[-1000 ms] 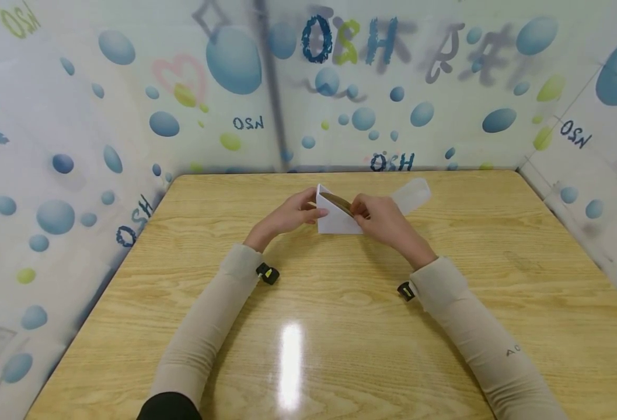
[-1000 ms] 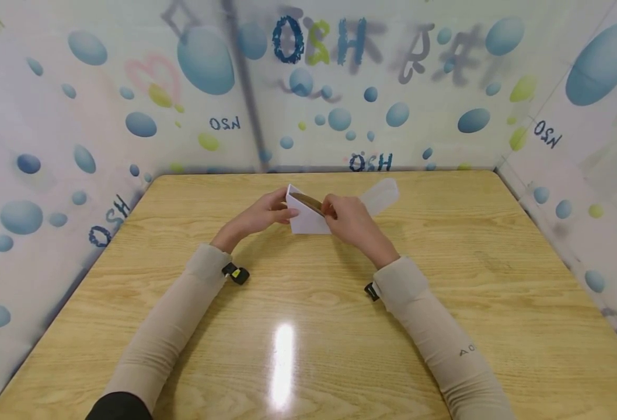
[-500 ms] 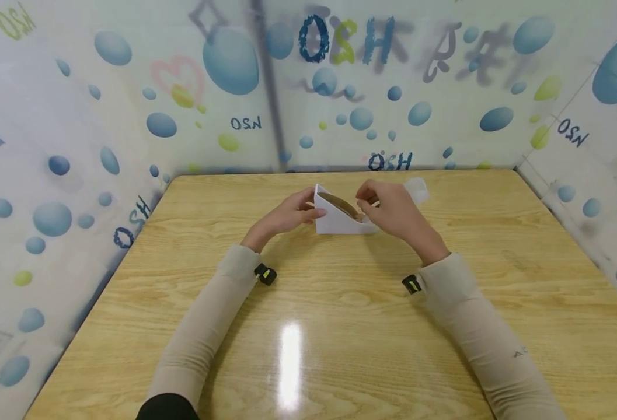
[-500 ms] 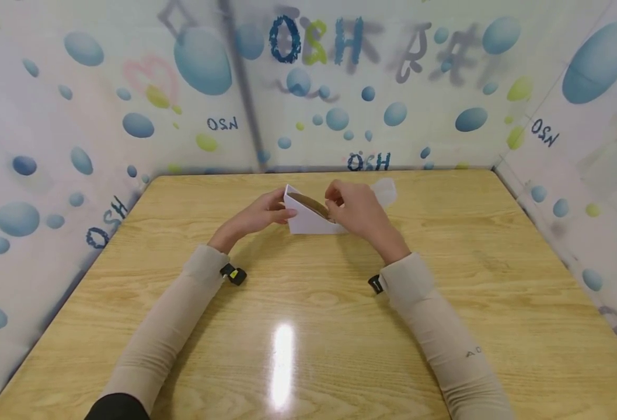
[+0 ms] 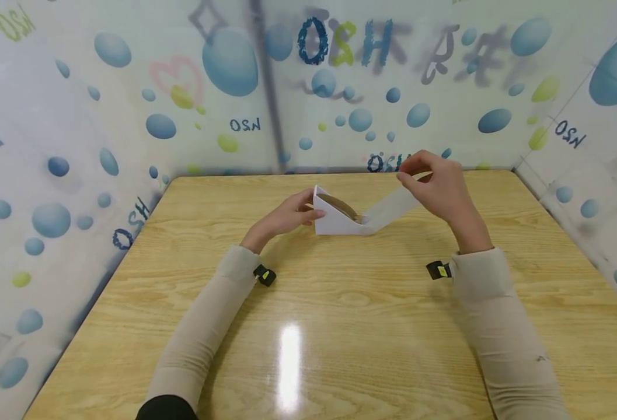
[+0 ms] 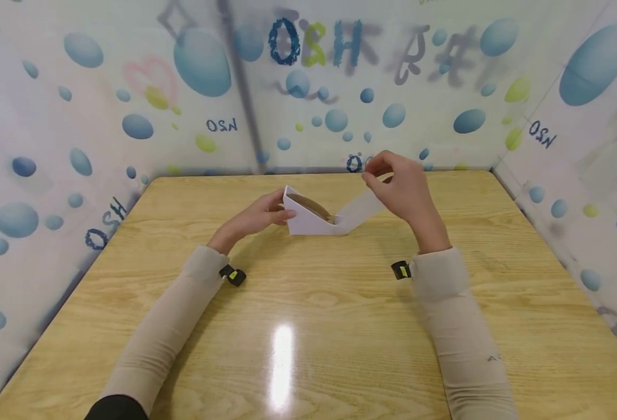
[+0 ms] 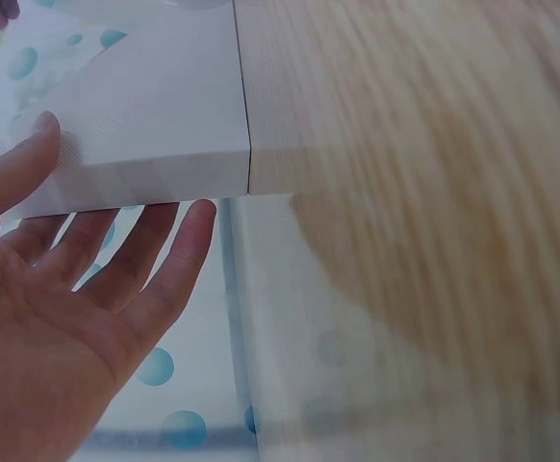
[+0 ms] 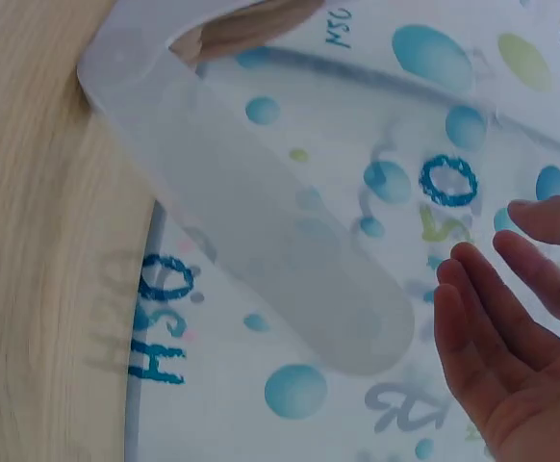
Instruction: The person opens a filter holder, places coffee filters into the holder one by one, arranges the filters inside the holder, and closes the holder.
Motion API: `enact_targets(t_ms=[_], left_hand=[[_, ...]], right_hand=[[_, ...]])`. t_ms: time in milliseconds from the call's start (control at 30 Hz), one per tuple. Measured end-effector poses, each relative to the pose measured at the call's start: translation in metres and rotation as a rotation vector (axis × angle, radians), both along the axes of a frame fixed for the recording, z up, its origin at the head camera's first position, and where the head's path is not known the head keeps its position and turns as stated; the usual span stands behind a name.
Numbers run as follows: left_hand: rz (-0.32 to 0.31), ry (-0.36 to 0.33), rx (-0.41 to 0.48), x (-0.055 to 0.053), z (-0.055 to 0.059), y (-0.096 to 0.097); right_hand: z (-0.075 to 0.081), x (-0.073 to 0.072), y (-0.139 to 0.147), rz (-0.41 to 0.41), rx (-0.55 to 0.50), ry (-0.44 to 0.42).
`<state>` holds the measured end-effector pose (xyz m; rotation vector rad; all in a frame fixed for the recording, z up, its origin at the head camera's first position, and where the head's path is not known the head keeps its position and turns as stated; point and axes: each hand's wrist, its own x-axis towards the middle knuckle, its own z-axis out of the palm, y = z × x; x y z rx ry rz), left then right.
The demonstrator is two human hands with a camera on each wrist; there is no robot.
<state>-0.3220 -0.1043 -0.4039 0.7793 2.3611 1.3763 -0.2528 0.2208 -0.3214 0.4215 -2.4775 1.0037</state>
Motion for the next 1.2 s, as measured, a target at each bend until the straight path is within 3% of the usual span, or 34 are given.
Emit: enact_targets(t_ms=[267, 633, 900, 1200], left_hand=[[-0.002, -0.005, 0.004, 0.0, 0.001, 0.0], [-0.016, -0.005, 0.003, 0.0, 0.0, -0.002], [-0.015, -0.002, 0.008, 0.0, -0.001, -0.002], [-0.01, -0.002, 0.007, 0.0, -0.001, -0.002]], right_hand=[[0.005, -0.001, 0.022, -0.002, 0.009, -0.157], [-0.007, -0.015, 0.045, 0.123, 0.092, -0.422], [-0.016, -0.022, 0.05, 0.166, 0.102, -0.498], [-0.027, -0.027, 0.057, 0.224, -0.033, -0.544]])
